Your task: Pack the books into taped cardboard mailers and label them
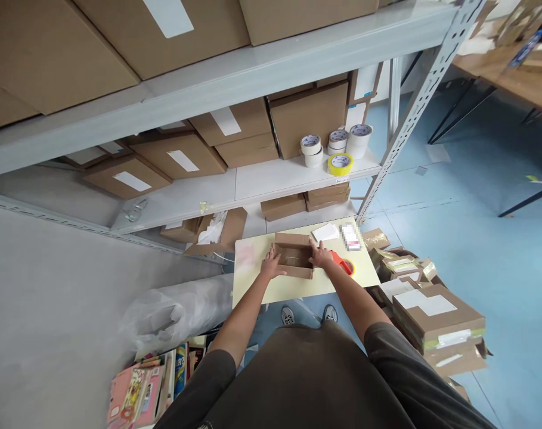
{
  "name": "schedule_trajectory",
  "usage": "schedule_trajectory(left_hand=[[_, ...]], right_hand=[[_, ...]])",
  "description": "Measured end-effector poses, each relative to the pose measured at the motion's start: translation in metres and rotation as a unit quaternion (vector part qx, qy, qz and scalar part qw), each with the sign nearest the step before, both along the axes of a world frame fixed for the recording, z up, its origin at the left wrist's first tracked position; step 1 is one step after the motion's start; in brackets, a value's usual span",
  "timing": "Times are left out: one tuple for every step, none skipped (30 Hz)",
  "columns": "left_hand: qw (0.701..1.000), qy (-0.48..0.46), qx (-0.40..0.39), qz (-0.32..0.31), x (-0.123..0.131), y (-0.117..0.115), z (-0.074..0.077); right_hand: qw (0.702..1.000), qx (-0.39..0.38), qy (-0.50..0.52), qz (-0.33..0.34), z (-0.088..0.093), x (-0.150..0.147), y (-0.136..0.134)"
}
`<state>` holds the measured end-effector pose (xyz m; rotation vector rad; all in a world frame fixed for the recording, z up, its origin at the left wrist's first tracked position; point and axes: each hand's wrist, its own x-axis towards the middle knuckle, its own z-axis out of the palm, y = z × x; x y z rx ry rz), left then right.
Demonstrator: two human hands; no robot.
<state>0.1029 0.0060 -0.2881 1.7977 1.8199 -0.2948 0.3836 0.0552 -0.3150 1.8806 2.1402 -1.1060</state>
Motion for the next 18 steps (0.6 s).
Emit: schedule_trajectory(left_hand=[[1.0, -0.01, -0.003, 0.0, -0.001, -0.001, -0.002], [1.0, -0.018, -0.003, 0.0, -0.002, -0.001, -0.003], [1.0, -0.022, -0.003, 0.002, -0.002, -0.003, -0.004], [1.0, -0.025, -0.003, 0.005, -0.002, -0.004, -0.004], [1.0, -0.027, -0.005, 0.009, -0.001, -0.005, -0.005], [0.999, -0.028, -0.006, 0.016, -0.001, -0.007, -0.004], [0.999, -0.03, -0.006, 0.023, 0.0, -0.009, -0.004], [0.999, -0.032, -0.006, 0.03, 0.002, -0.011, -0.004], [0.999, -0.032, -0.005, 0.038, 0.003, -0.013, -0.004], [0.998, -0.031, -0.004, 0.046, 0.005, -0.016, -0.004], [0.998, -0.027, -0.001, 0.054, 0.007, -0.02, -0.005], [0.998, -0.021, 0.004, 0.061, 0.009, -0.024, -0.005], [0.997, -0.014, 0.01, 0.069, 0.01, -0.029, -0.006], [0.997, -0.006, 0.017, 0.08, 0.011, -0.034, -0.006], [0.996, 0.001, 0.025, 0.09, 0.011, -0.04, -0.007], [0.994, 0.006, 0.031, 0.102, 0.011, -0.046, -0.007], [0.993, 0.009, 0.037, 0.114, 0.01, -0.051, -0.007], [0.991, 0.01, 0.042, 0.124, 0.008, -0.056, -0.007]], right_hand=[[1.0, -0.01, 0.004, 0.0, -0.003, -0.001, 0.0], [1.0, -0.017, 0.007, -0.004, -0.006, -0.002, 0.0], [1.0, -0.02, 0.01, -0.011, -0.009, -0.004, 0.001], [0.999, -0.022, 0.013, -0.021, -0.012, -0.005, 0.001], [0.999, -0.023, 0.016, -0.031, -0.014, -0.006, 0.002], [0.999, -0.022, 0.019, -0.039, -0.016, -0.007, 0.004], [0.999, -0.022, 0.021, -0.043, -0.018, -0.009, 0.005], [0.999, -0.023, 0.022, -0.043, -0.02, -0.009, 0.007], [0.999, -0.023, 0.022, -0.04, -0.022, -0.01, 0.009], [0.999, -0.023, 0.02, -0.033, -0.024, -0.011, 0.01], [0.999, -0.022, 0.016, -0.025, -0.026, -0.012, 0.011], [1.0, -0.022, 0.011, -0.016, -0.027, -0.013, 0.013], [1.0, -0.023, 0.006, -0.007, -0.029, -0.016, 0.014], [1.0, -0.025, 0.004, 0.002, -0.03, -0.019, 0.015], [1.0, -0.026, 0.004, 0.011, -0.03, -0.023, 0.017], [0.999, -0.028, 0.005, 0.019, -0.03, -0.028, 0.019], [0.999, -0.029, 0.005, 0.026, -0.03, -0.033, 0.021], [0.999, -0.03, 0.003, 0.033, -0.028, -0.039, 0.023]])
